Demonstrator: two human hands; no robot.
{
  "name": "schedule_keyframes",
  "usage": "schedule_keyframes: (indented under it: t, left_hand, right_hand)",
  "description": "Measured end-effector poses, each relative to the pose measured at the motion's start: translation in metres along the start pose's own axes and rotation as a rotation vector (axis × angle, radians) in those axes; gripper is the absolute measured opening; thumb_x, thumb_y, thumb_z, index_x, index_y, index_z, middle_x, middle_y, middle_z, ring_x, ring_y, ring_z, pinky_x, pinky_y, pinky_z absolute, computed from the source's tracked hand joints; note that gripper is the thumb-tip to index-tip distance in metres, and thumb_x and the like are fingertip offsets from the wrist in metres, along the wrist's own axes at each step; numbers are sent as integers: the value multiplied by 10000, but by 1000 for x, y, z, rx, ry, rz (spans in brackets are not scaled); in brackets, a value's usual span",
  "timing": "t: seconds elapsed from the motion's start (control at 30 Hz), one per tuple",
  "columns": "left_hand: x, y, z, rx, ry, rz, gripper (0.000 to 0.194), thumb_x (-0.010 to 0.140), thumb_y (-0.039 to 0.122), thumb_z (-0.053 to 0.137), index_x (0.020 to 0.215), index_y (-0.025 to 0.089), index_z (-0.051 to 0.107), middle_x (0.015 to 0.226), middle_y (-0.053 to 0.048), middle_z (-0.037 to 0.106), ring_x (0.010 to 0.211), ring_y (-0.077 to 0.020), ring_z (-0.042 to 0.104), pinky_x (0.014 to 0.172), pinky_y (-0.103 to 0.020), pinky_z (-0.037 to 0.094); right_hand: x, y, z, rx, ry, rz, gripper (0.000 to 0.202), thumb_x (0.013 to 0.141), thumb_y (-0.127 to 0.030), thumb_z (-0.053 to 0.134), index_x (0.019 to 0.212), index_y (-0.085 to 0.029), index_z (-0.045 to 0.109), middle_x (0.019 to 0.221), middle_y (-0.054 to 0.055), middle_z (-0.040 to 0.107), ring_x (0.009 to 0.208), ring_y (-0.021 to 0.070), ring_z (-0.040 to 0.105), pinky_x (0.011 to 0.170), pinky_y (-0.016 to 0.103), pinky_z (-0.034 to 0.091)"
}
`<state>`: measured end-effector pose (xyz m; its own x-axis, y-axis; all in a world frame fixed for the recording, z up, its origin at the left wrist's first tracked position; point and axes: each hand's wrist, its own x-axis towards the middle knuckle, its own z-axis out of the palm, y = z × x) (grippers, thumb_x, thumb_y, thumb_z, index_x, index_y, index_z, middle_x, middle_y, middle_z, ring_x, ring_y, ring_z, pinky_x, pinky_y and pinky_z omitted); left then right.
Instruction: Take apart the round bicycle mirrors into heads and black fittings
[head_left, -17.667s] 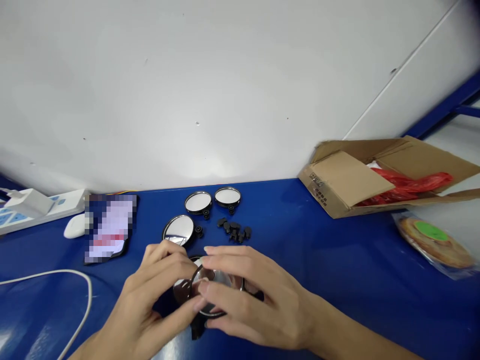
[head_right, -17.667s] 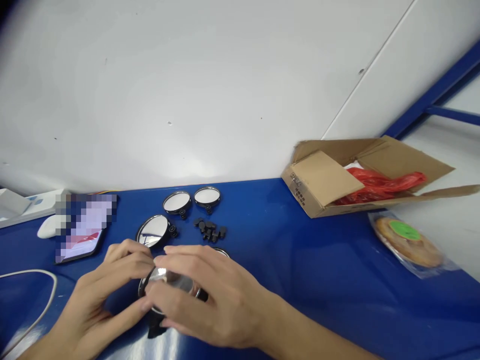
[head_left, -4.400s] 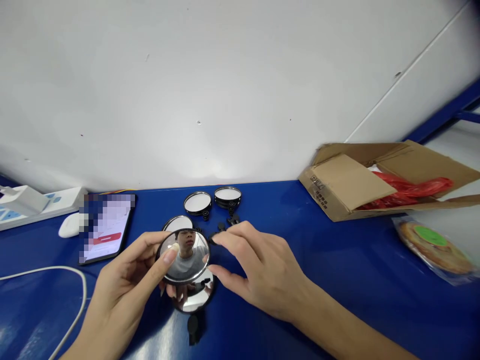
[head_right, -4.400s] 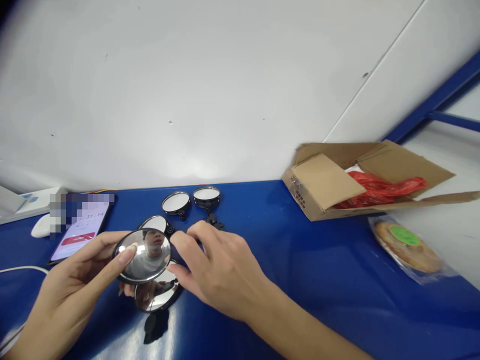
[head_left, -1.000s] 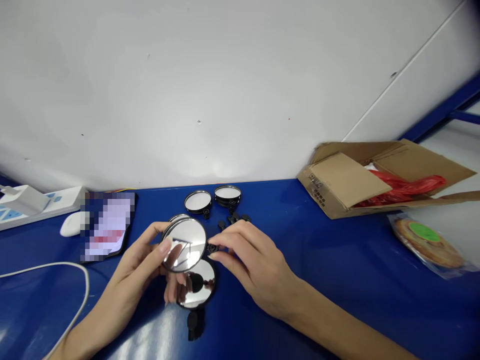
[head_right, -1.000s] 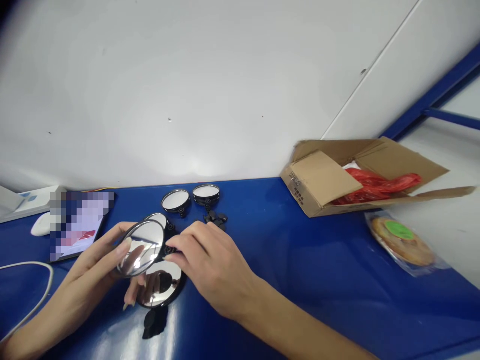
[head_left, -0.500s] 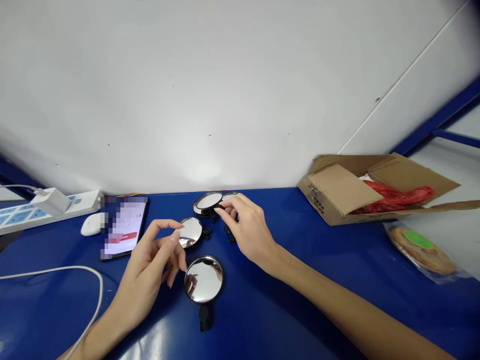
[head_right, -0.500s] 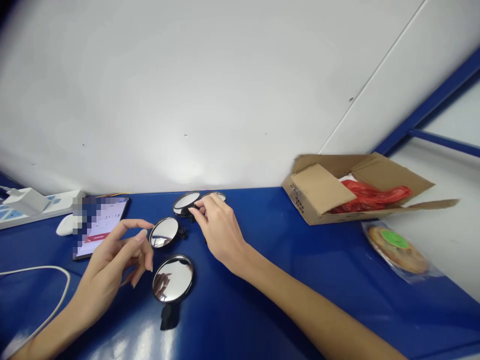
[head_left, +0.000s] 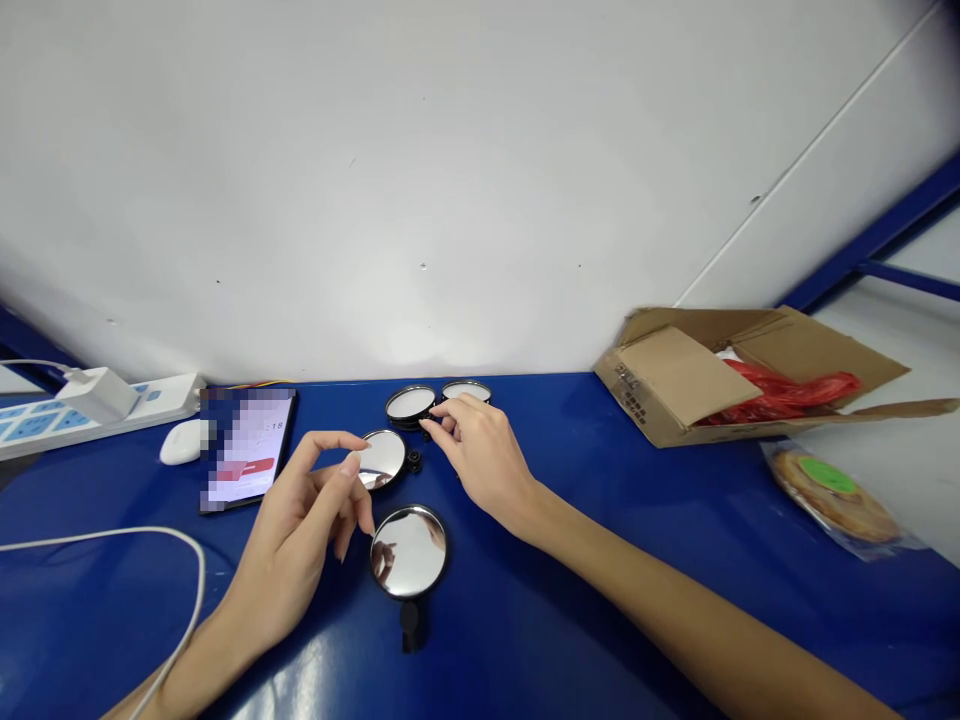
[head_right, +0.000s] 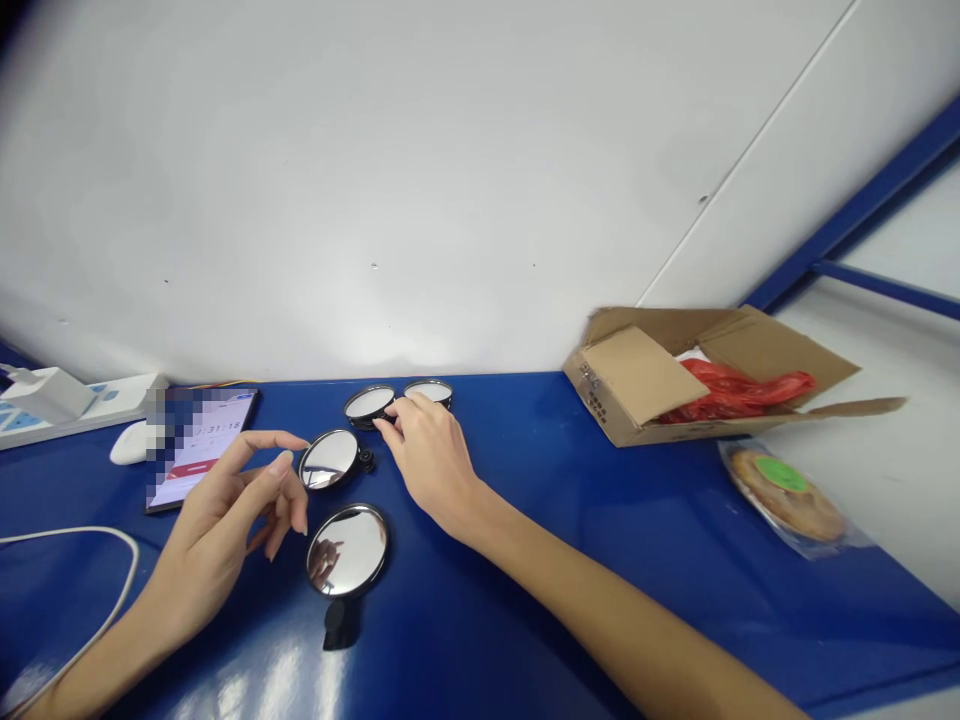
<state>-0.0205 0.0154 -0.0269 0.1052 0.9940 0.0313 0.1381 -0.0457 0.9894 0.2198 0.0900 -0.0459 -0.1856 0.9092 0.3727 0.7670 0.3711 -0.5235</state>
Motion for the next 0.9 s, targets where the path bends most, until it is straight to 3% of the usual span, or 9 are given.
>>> schedule_keyframes:
  t: [0.13, 0.3, 0.53, 0.67, 0.77, 0.9]
  left_hand:
    - [-2, 1, 0, 24, -7, -8, 390, 1201, 628, 646, 1354, 270, 630, 723, 30, 767, 554, -165, 588, 540, -269, 397]
    - [-3, -1, 1, 58, -8, 16, 371, 1211, 617, 632, 1374, 283, 630, 727, 38, 753, 576, -167, 564, 600, -278, 447]
    - [-5, -4, -2, 159, -158, 70, 273, 1182, 553, 711, 1259, 293, 732, 683, 38, 723, 620, -187, 642, 616, -274, 479]
    - [-6, -4, -5, 413, -345, 203, 179, 1201, 452, 692, 1286, 335, 796, 660, 63, 715, 544, -160, 589, 571, -262, 443]
    - [-4, -4, -6, 549, -398, 299, 123, 1183, 423, 726, 1222, 344, 813, 634, 73, 713, 523, -158, 601, 564, -269, 437]
    - [1, -3, -5, 688, -469, 453, 211, 1122, 414, 806, 1312, 342, 749, 711, 79, 723, 539, -165, 665, 587, -282, 491]
  right_hand:
    - [-1, -2, -1, -41, 10, 26, 103, 1157, -291, 790, 1175, -216, 858, 1006, 60, 858, 884, 241, 796, 830, 386, 591]
    - [-15, -4, -13, -67, 40, 16, 163, 1176, -296, 724, 1265, -233, 846, 915, 27, 860, 817, 236, 782, 938, 434, 576]
    - [-46, 7, -37, -42, 104, -17, 182, 1162, -270, 646, 1146, -261, 827, 774, -20, 781, 689, 202, 710, 803, 392, 523]
    - [-57, 16, -41, 8, 92, -52, 209, 1176, -238, 622, 1122, -255, 823, 756, -30, 753, 675, 187, 697, 741, 353, 522]
    - [-63, 20, -41, 37, 36, -122, 214, 1183, -231, 624, 1159, -247, 836, 748, -39, 748, 624, 165, 670, 721, 332, 527]
    - [-69, 21, -39, 46, -8, -252, 209, 1186, -211, 622, 1236, -207, 825, 774, -28, 775, 632, 159, 684, 717, 325, 517]
